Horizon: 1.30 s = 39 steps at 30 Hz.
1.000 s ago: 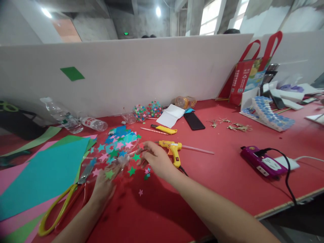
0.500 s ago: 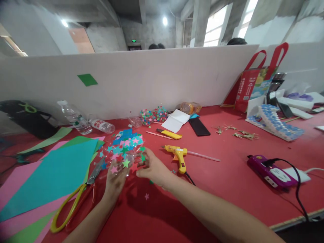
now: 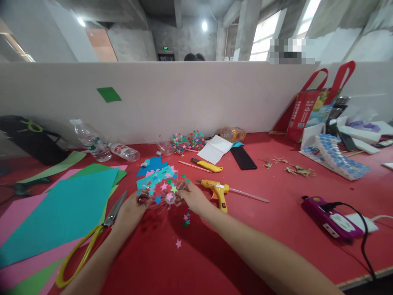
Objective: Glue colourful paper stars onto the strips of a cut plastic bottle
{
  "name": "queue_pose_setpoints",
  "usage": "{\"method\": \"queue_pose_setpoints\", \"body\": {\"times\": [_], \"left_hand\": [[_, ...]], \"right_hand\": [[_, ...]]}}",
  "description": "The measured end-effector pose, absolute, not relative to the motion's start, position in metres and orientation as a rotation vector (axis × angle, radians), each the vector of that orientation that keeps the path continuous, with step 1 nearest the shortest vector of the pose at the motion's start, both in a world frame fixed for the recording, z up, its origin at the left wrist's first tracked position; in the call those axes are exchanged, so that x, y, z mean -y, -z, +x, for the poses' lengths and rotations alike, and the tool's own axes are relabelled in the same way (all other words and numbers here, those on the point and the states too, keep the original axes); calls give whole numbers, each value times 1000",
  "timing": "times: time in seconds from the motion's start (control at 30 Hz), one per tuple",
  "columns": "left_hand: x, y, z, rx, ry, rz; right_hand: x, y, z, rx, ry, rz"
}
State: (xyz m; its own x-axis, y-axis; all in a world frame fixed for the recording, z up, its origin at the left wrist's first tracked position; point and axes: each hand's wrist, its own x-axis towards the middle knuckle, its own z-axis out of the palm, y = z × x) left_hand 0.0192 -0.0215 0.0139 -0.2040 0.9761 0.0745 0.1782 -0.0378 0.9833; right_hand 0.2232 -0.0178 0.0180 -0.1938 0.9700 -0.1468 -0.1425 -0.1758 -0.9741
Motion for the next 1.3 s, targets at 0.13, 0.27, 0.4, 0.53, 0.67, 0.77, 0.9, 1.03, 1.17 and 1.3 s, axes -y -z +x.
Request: {"method": "queue_pose_setpoints", "body": {"times": [0.13, 0.27, 0.4, 0.53, 0.67, 0.77, 0.9, 1.03, 1.17, 1.3], "left_hand": [[15, -28, 1, -1669, -1266, 1419], [14, -30, -2, -1697, -1218, 1469], [15, -30, 0, -1663, -1223, 1396], [18, -39, 2, -1551, -1334, 1243], [24, -52, 2, -1348, -1459, 1011], [27, -59, 3, -1210, -1462, 874], [29, -60, 4, -1118, -1433, 786], [33, -62, 9, -1101, -1505, 799], [49, -73, 20, -1116, -1656, 915], [75, -89, 36, -1170, -1683, 1617]], "right_hand": [[19, -21, 227, 1166, -1534, -1147], [24, -29, 235, 1172, -1546, -1168], [27, -31, 243, 1182, -1564, -1184], [26, -27, 250, 1218, -1559, -1189], [25, -23, 256, 1241, -1525, -1189], [26, -24, 259, 1228, -1461, -1196], [32, -28, 260, 1227, -1207, -1251], [44, -42, 259, 1495, -541, -1212], [58, -73, 253, 1705, -234, -1012], [75, -112, 239, 1858, -235, -843]]}}
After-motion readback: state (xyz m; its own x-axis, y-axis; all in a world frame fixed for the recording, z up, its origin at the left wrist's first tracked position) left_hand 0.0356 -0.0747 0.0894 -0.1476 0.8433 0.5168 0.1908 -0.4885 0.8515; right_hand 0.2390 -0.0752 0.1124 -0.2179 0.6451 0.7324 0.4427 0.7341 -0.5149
